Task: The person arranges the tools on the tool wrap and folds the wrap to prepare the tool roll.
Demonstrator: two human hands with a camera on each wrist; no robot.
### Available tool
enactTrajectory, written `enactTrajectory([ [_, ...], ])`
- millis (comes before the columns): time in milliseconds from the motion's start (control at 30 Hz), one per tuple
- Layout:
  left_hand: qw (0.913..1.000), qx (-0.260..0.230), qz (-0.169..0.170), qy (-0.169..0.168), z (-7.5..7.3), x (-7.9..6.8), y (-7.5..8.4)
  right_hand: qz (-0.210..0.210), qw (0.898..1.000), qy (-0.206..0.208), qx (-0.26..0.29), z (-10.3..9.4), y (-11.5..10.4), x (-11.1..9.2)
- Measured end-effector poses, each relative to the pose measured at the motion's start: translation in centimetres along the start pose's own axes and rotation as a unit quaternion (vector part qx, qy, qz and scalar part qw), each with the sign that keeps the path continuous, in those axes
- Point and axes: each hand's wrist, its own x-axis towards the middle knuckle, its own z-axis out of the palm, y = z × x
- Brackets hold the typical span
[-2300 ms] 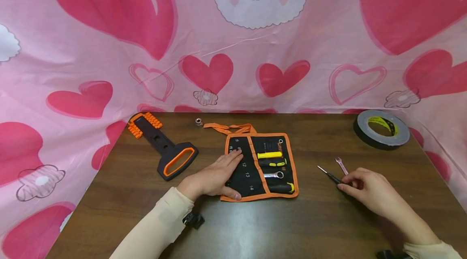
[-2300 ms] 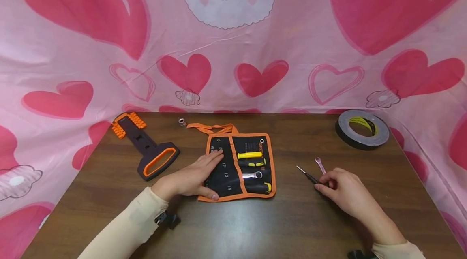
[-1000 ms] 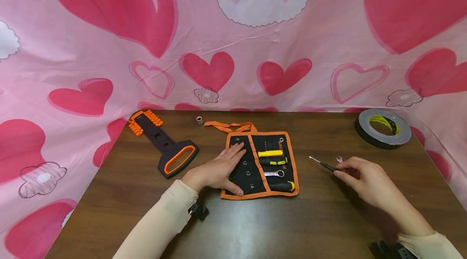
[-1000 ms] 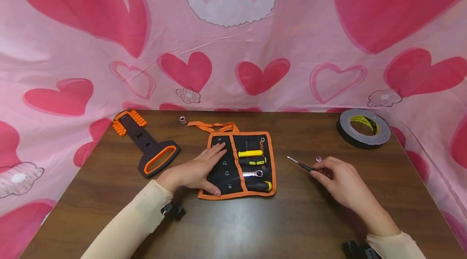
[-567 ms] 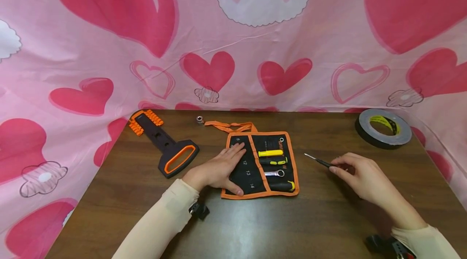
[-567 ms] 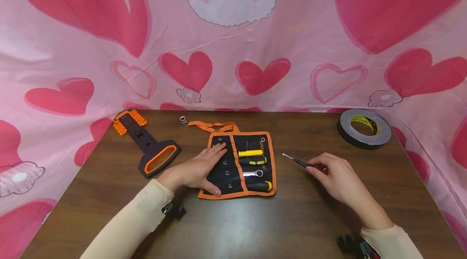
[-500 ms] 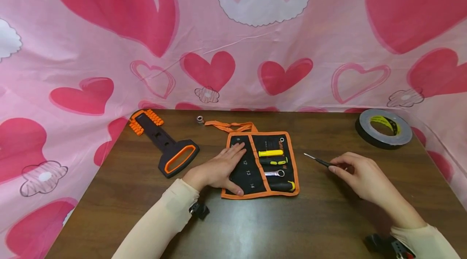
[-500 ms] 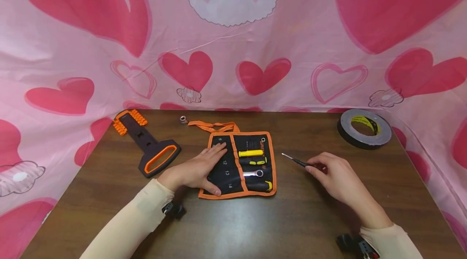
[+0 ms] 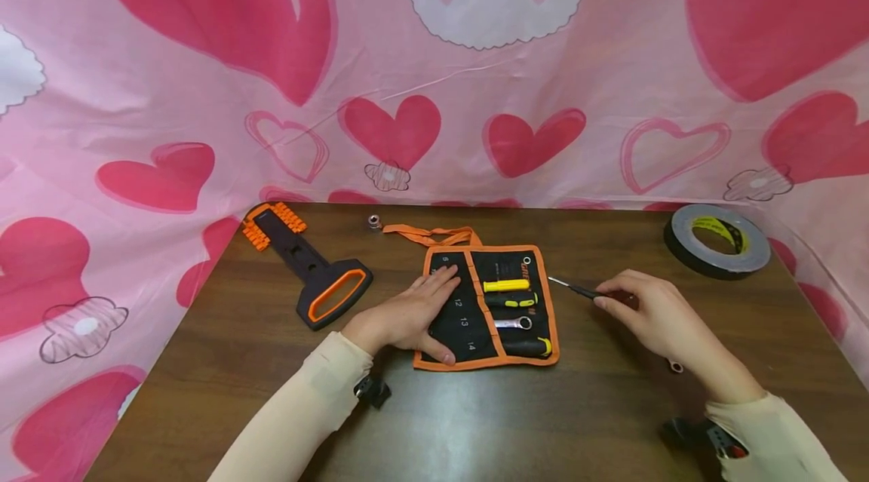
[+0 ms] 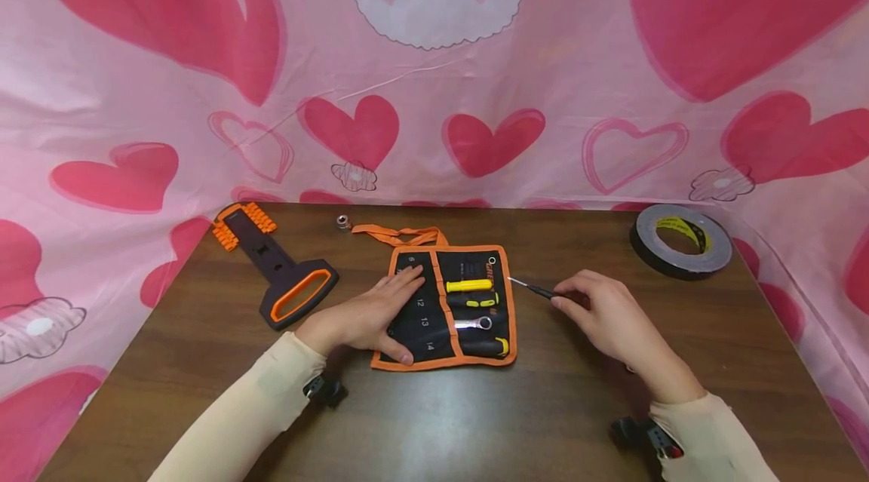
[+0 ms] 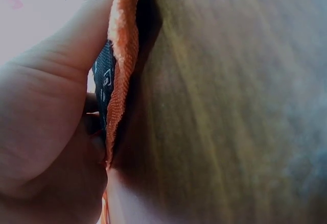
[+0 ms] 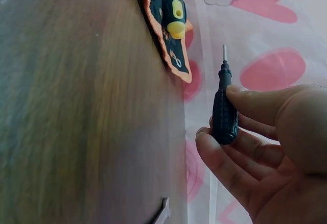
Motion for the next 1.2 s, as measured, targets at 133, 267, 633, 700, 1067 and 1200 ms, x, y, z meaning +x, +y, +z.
enactTrajectory([
  [133, 1.0, 0.001, 0.0, 0.0, 0.0, 0.0, 0.1, 0.021, 0.999, -0.028, 0.012, 0.1, -0.5, 0.9],
  [267, 1.0, 0.001, -0.003, -0.001, -0.1, -0.1, 0.2, 0.031, 0.998, -0.046, 0.023, 0.2, -1.1, 1.9],
  [633, 1.0, -0.003, -0.004, 0.002, -0.1, -0.2, 0.2, 0.025, 0.997, -0.066, 0.043, 1.2, -2.0, 4.0],
  [700, 1.0, -0.005, -0.005, 0.003, -0.1, -0.2, 0.2, 0.022, 0.996, -0.069, 0.046, 1.5, -2.2, 4.4],
  [1067, 0.9999, -0.008, -0.006, 0.004, 0.1, -0.1, 0.2, 0.003, 0.995, -0.085, 0.056, 2.5, -2.6, 6.2],
  [1200, 1.0, -0.003, -0.006, 0.005, 0.1, 0.0, 0.1, -0.004, 0.994, -0.09, 0.06, 2.9, -2.7, 6.7],
])
